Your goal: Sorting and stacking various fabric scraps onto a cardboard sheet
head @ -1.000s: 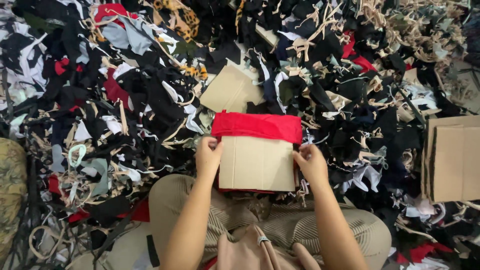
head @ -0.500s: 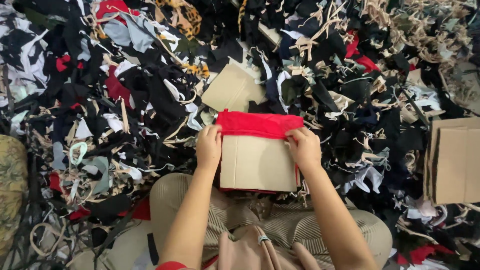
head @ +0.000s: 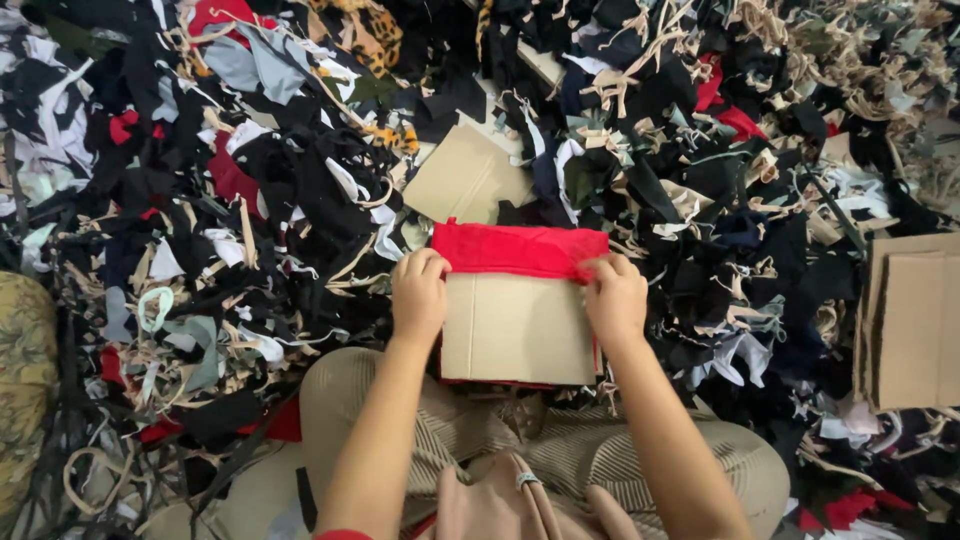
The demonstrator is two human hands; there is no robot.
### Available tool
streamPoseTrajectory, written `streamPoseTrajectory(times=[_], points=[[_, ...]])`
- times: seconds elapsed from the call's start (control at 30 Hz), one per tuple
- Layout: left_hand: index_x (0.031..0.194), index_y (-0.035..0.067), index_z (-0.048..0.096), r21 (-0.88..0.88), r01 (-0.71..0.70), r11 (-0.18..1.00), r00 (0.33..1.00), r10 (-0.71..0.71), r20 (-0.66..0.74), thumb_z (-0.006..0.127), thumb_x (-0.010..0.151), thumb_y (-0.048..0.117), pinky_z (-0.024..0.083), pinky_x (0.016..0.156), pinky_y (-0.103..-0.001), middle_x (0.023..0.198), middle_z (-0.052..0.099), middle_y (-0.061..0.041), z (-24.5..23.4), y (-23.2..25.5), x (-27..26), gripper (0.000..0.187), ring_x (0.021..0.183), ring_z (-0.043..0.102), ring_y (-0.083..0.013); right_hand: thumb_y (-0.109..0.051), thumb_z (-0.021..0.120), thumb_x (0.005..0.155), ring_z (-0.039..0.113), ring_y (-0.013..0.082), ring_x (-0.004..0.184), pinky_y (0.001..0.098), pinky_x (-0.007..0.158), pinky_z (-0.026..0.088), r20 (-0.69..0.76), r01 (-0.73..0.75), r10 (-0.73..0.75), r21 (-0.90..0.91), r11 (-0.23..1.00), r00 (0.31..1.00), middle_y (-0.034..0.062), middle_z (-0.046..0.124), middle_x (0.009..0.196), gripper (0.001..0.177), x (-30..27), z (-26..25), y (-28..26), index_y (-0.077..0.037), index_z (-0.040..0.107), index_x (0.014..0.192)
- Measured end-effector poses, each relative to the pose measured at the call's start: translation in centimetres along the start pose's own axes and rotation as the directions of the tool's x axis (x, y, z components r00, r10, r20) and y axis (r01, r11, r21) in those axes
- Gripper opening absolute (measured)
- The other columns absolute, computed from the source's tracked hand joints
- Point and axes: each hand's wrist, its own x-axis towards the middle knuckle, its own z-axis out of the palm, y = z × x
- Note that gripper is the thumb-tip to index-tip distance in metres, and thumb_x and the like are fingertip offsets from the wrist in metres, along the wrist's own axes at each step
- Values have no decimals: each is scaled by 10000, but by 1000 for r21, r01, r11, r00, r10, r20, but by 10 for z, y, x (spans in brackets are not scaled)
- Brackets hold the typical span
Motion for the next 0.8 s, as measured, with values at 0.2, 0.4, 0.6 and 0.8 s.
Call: streamPoseTrajectory(times=[0.2, 0.4, 0.6, 0.8], points=[[1506, 127, 488, 49, 80, 996, 974, -88, 208, 685, 906, 393, 377, 1095, -661, 1563, 408, -263, -10, 100, 18, 685, 1411, 401, -511, -630, 428, 1030, 244, 350, 1543, 591, 1227, 182, 337, -195, 195, -34, 980, 921, 121, 301, 1676, 683, 13, -6, -89, -243, 383, 1591], [1578, 191, 381, 140, 167, 976, 885, -211, 415, 555, 967, 574, 232, 1188, -647, 1645, 298, -207, 13, 92, -3, 743, 1491, 325, -422, -655, 394, 1008, 132, 322, 1577, 580, 1237, 180, 545, -253, 239, -51, 966, 803, 117, 149, 1713, 771, 3, -9, -99, -251, 223, 1641], [1608, 250, 296, 160, 207, 965, 834, -260, 487, 480, 974, 626, 167, 1209, -644, 1681, 212, -163, 17, 86, -7, 760, 1530, 242, -391, -699, 383, 979, 138, 300, 1577, 571, 1236, 194, 508, -240, 243, -72, 968, 827, 86, 154, 1711, 790, -3, 9, -93, -287, 228, 1635], [1605, 236, 302, 180, 148, 972, 872, -214, 441, 474, 980, 628, 145, 1207, -661, 1678, 218, -171, 22, 83, -12, 757, 1529, 244, -394, -694, 392, 980, 114, 314, 1581, 605, 1232, 157, 514, -206, 200, -46, 977, 834, 108, 129, 1717, 809, -5, 11, -87, -272, 207, 1644]])
